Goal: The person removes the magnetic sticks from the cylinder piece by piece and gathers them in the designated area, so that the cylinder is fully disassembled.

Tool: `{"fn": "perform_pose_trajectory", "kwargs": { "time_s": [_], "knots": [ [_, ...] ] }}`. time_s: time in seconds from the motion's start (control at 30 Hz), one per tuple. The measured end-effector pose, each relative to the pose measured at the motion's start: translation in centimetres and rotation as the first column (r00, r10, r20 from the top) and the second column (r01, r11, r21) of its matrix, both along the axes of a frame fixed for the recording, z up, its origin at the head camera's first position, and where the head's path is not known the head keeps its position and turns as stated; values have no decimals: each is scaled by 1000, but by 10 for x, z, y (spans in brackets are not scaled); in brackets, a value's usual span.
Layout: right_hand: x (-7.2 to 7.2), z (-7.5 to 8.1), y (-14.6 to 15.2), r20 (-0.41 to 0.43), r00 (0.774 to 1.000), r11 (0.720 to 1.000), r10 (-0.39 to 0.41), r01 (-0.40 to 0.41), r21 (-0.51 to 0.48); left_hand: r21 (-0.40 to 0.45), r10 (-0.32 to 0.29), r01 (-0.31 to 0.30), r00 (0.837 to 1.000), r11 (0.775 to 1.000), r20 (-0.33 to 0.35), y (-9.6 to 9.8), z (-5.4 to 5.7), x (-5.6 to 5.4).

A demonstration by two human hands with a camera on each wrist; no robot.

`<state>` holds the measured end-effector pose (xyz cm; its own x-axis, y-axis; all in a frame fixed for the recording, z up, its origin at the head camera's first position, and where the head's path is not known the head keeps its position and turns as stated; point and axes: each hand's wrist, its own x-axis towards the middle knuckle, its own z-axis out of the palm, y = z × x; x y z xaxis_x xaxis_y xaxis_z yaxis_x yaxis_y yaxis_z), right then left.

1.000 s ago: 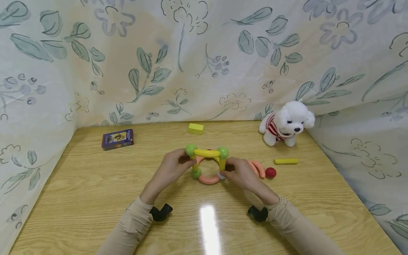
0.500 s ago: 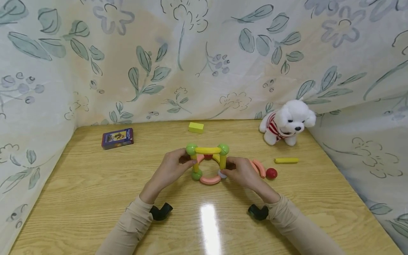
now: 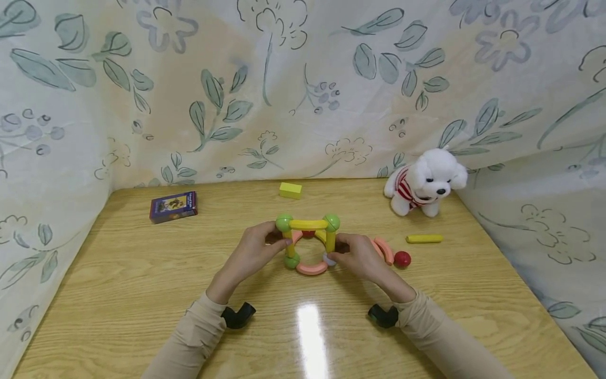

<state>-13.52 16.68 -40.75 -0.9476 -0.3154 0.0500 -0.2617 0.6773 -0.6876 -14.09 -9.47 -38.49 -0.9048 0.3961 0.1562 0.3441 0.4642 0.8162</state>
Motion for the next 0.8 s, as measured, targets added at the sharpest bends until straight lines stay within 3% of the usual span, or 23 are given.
{"fn": "perform_pose_trajectory", "kwargs": {
  "time_s": [0.47, 0.53, 0.6, 0.63, 0.67, 0.7, 0.73, 0.8],
  "knots": [
    [2, 2, 1, -7, 1000, 1000, -8, 8, -2, -33, 17, -17, 1000, 999, 12, 1, 6, 0],
    [2, 2, 1, -10, 1000, 1000, -13, 12, -8, -39, 23, -24, 999, 999, -25, 0, 9, 1],
    [2, 2, 1, -13, 1000, 1000, -11, 11, -11, -42, 35, -41, 992, 998, -121, -3, 13, 2],
    [2, 2, 1, -9, 1000, 1000, -12, 12, -10, -40, 41, -49, 980, 998, -192, -4, 15, 2],
    [2, 3, 1, -3, 1000, 1000, -12, 12, -9, -41, 40, -53, 958, 998, -285, -5, 17, 3],
    [2, 4, 1, 3, 1000, 1000, -8, 8, -3, -52, 30, -55, 922, 997, -386, -5, 18, 4],
    [2, 6, 2, 13, 1000, 1000, -8, 8, 5, -69, 17, -57, 876, 996, -482, -4, 19, 5],
    [2, 10, 3, 36, 999, 1000, -9, 9, 8, -114, -30, -56, 768, 992, -640, 0, 24, 6]
  ]
}}
